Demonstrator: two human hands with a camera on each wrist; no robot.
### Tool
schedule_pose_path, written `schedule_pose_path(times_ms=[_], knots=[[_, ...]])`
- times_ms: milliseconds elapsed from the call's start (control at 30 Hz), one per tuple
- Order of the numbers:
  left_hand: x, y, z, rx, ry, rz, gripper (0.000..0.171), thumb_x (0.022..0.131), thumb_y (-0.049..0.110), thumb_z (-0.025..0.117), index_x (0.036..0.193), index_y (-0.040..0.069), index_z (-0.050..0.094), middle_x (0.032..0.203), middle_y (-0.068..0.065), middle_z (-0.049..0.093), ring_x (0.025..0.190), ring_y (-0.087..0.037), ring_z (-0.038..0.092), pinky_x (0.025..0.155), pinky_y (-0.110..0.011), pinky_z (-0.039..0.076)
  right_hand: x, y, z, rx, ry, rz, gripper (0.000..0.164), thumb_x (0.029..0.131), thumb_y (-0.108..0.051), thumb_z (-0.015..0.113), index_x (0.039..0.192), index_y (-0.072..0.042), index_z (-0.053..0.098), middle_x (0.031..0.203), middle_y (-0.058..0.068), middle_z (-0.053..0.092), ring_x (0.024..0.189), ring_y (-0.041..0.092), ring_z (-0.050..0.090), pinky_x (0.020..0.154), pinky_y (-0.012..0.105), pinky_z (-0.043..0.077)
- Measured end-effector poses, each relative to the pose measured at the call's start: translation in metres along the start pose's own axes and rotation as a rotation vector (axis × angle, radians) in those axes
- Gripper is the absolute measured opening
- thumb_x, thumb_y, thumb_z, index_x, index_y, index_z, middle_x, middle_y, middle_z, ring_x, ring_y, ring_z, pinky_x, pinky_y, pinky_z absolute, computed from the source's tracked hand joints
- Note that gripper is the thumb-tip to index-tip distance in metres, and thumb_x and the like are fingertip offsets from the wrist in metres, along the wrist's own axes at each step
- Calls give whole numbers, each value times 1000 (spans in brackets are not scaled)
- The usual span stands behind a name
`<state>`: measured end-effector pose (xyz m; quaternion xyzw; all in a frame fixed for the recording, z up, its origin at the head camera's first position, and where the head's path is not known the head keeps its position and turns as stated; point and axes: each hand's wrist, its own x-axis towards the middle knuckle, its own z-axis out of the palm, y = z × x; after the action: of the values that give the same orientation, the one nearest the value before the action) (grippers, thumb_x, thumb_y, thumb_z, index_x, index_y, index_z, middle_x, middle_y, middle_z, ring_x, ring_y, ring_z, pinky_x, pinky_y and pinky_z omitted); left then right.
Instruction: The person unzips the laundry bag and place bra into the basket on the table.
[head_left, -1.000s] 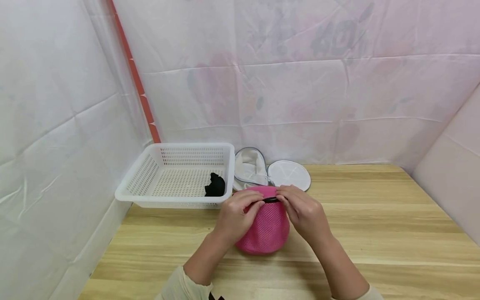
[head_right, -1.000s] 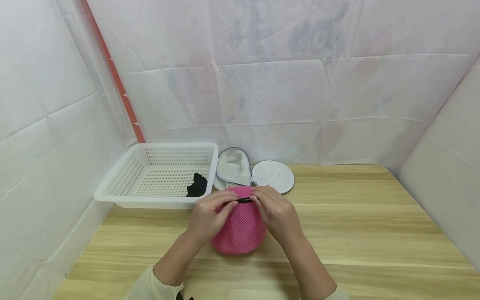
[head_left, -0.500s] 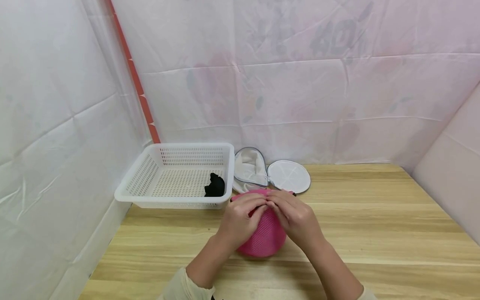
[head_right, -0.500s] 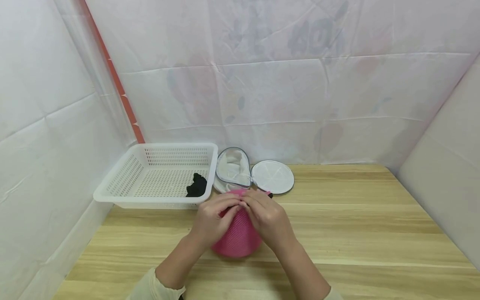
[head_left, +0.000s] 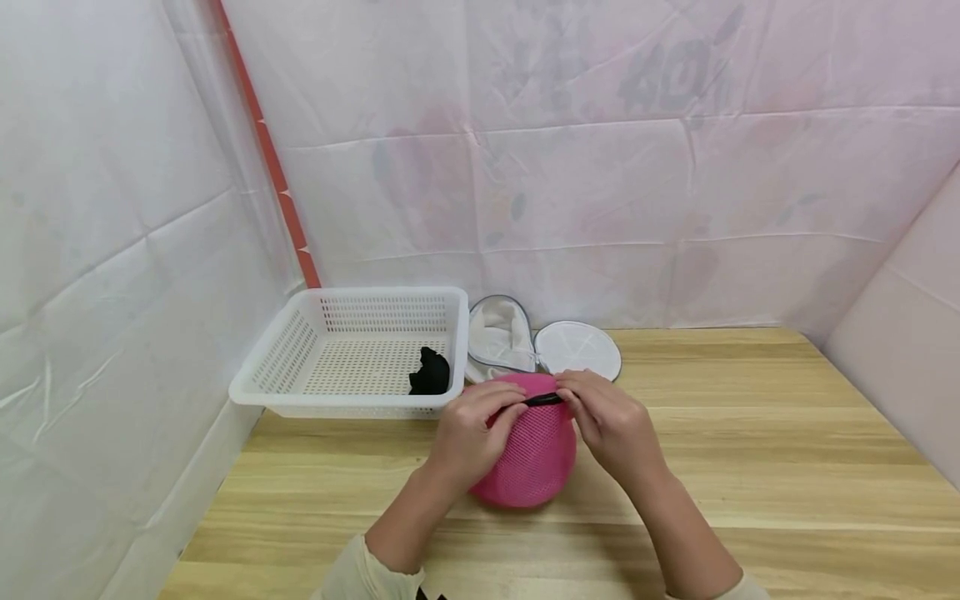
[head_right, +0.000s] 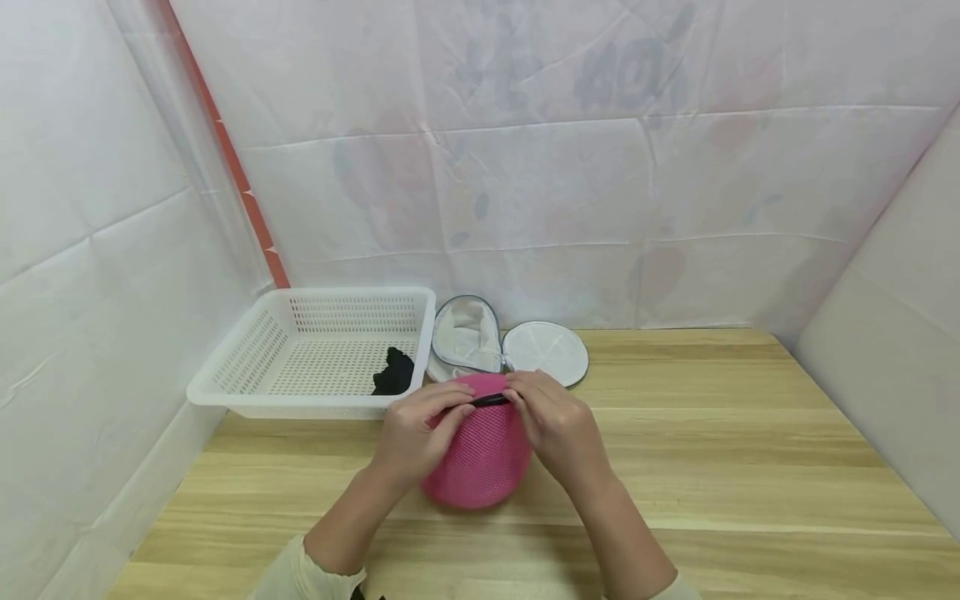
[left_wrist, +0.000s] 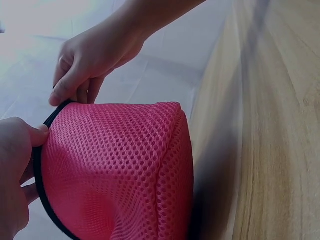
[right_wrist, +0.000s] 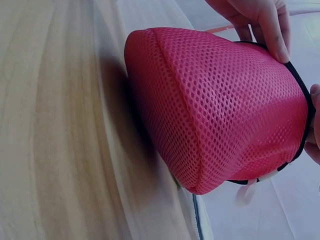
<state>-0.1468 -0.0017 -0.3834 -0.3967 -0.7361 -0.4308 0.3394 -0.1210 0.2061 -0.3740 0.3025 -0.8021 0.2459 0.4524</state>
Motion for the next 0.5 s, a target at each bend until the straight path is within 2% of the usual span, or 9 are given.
schedule_pose_path(times_ms=[167,400,500], knots=[[1,0,-2,-13,-1,-30,12,84,6,76,95,1,76,98,-7,75,99,-17,71,99,-28,52,1,1,-4,7,2,18,27,98,-23,61,102,0,74,101,11,74,96,28,71,104,20,45],[2,0,-4,-26,-7,-69,13,85,5,75,97,0,76,99,-8,75,101,-22,71,96,-34,55,4,-4,-3,-2,7,-11,25,97,-22,63,102,0,74,101,12,74,97,28,71,103,24,48],[1,1,-3,-9,-11,-66,16,84,6,76,99,1,76,100,-8,75,102,-21,71,96,-35,55,5,-7,-1,-3,14,-30,26,98,-22,62,103,1,74,100,11,74,96,28,71,102,28,50]])
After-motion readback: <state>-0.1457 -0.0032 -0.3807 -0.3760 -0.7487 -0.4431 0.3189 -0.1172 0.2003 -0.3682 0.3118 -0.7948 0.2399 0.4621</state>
